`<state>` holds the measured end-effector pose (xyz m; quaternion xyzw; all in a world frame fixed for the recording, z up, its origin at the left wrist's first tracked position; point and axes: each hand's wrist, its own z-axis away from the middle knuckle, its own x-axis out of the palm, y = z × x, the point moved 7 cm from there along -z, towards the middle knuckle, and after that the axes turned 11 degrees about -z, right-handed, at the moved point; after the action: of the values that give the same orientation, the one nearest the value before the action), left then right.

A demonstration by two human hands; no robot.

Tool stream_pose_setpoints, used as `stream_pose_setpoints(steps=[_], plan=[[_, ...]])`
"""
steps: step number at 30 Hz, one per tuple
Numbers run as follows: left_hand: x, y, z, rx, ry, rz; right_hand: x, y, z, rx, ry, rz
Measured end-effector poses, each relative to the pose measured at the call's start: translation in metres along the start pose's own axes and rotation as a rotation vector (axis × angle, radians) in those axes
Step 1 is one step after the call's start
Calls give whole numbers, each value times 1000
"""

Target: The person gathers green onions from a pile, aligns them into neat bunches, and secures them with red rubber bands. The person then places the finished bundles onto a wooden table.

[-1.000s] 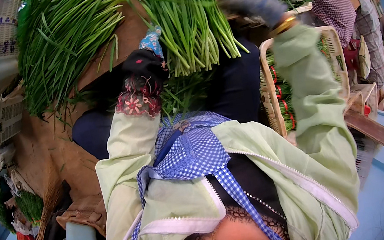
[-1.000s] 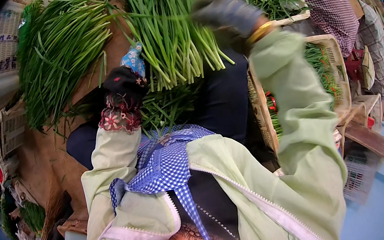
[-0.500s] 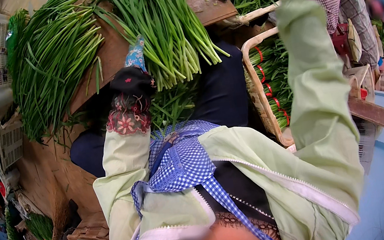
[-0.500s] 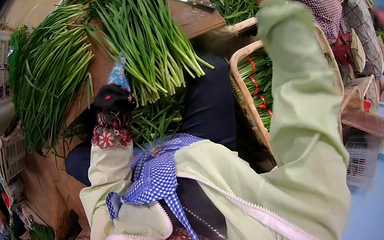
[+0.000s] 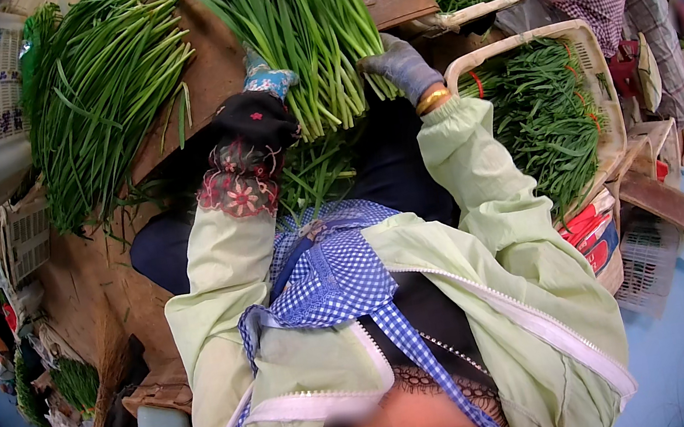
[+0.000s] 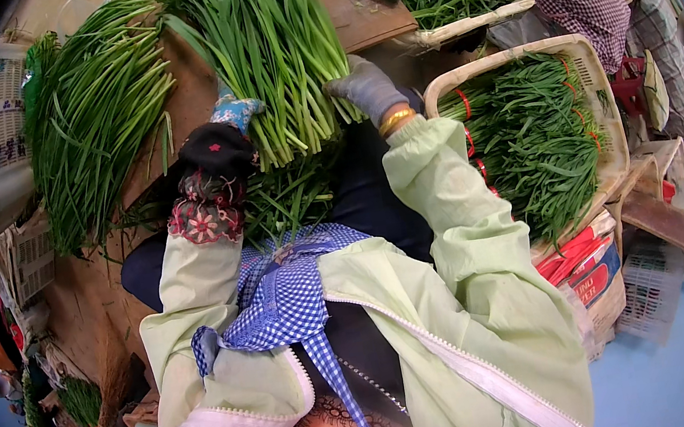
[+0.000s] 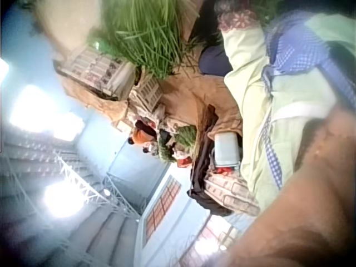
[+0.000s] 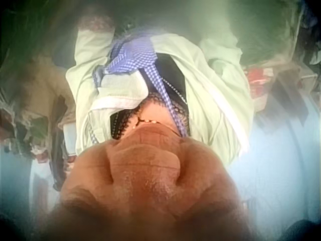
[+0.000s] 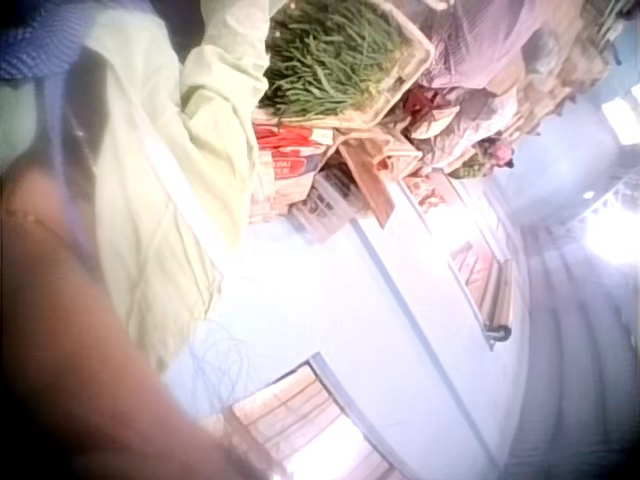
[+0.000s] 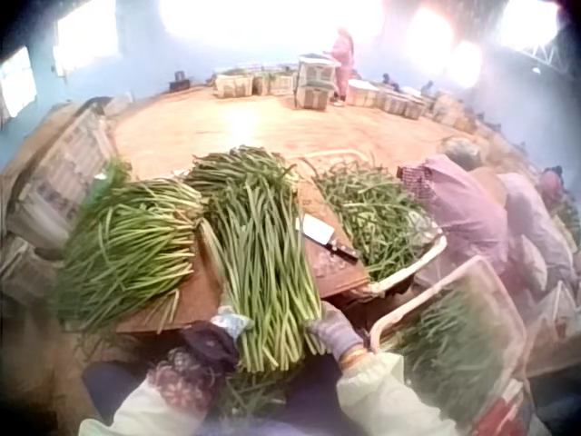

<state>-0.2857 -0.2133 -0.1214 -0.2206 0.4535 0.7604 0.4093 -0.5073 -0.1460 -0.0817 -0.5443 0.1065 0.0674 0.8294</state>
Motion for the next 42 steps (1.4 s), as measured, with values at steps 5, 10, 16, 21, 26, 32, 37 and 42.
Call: stream_pose_setpoints(steps=[5,10,16,21,26,32,37,42], plan=[[3,6,-19,46,35,113,17,-64,50,-221,388,548],[6,1,-21,97,53,240,96,-62,37,-244,298,1002],[7,-14,-24,153,37,412,61,-74,60,-516,211,337],[5,-20,-23,113,-60,717,-12,-35,12,-200,383,626],[-14,-7,-11,79,-139,388,5,4,-12,-12,305,460],[-30,-10,-11,131,-146,338,-10,-12,9,-299,379,-264],[-22,12,-5,101,-33,122,43,-82,42,-564,366,63],[-16,17,-9,88,12,80,79,-77,44,-189,170,587]])
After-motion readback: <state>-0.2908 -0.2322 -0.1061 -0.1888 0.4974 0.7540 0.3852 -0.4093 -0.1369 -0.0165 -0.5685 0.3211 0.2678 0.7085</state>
